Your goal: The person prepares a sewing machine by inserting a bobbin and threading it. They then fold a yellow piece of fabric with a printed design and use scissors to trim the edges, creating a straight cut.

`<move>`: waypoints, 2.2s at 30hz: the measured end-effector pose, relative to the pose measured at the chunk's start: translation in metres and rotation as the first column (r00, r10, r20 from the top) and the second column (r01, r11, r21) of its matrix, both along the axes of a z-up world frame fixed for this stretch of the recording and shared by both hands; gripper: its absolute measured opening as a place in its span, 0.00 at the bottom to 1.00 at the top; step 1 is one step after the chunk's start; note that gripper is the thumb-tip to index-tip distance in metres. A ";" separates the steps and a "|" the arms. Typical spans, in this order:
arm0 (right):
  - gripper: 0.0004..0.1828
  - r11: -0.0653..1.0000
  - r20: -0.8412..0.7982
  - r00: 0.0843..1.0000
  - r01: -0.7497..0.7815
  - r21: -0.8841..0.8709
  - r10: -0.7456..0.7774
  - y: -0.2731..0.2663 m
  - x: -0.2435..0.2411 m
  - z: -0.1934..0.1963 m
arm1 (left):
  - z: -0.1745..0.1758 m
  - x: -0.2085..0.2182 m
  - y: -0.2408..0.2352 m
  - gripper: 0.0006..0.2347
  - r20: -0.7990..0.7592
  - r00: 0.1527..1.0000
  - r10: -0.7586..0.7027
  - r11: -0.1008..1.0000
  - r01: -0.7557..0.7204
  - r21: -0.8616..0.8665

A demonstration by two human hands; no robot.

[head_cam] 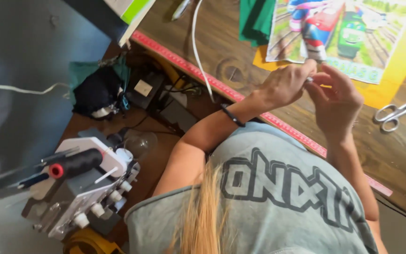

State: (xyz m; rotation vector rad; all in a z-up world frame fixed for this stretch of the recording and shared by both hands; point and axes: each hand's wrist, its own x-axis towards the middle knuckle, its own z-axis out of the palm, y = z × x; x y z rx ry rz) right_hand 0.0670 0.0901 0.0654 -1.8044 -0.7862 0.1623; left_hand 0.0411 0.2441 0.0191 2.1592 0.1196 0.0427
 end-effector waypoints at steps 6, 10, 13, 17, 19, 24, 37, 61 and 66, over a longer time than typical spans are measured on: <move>0.25 0.983 -0.030 0.990 0.138 0.120 -0.136 0.003 -0.024 0.019 | 0.003 0.000 -0.005 0.05 0.217 0.976 -0.012 1.000 0.013 -0.005; 0.28 0.975 -0.025 0.986 0.165 0.152 -0.163 -0.007 -0.021 0.022 | 0.011 0.005 0.008 0.05 0.304 0.953 -0.004 0.999 -0.011 0.047; 0.28 0.991 -0.075 0.994 0.092 0.096 -0.085 -0.014 -0.015 0.008 | 0.014 0.011 0.020 0.05 0.358 0.932 -0.056 0.998 0.041 0.050; 0.25 0.982 -0.008 0.982 0.189 -0.013 -0.189 -0.016 0.004 -0.027 | 0.024 0.002 0.021 0.04 0.238 0.960 -0.146 0.977 0.102 0.186; 0.20 0.959 0.132 0.956 0.273 -0.078 -0.261 -0.015 0.013 -0.027 | 0.041 -0.009 0.023 0.05 0.255 0.948 -0.189 0.968 0.136 0.212; 0.08 0.940 -0.337 0.917 0.287 0.182 -0.215 -0.005 0.029 -0.005 | 0.071 -0.029 0.038 0.03 0.418 0.893 -0.167 0.954 0.253 -0.159; 0.10 0.977 -0.139 0.985 -0.074 0.198 0.102 -0.008 -0.001 0.025 | 0.045 0.016 0.052 0.03 0.468 0.874 -0.131 0.991 0.130 0.034; 0.09 0.959 -0.112 0.992 0.086 0.270 -0.057 0.007 0.036 -0.021 | 0.021 -0.029 0.027 0.01 0.547 0.830 -0.110 0.977 -0.011 0.214; 0.08 0.911 -0.316 0.865 -0.312 0.269 0.390 0.014 0.014 0.025 | 0.028 -0.029 0.078 0.01 0.494 0.869 -0.037 0.933 -0.147 0.328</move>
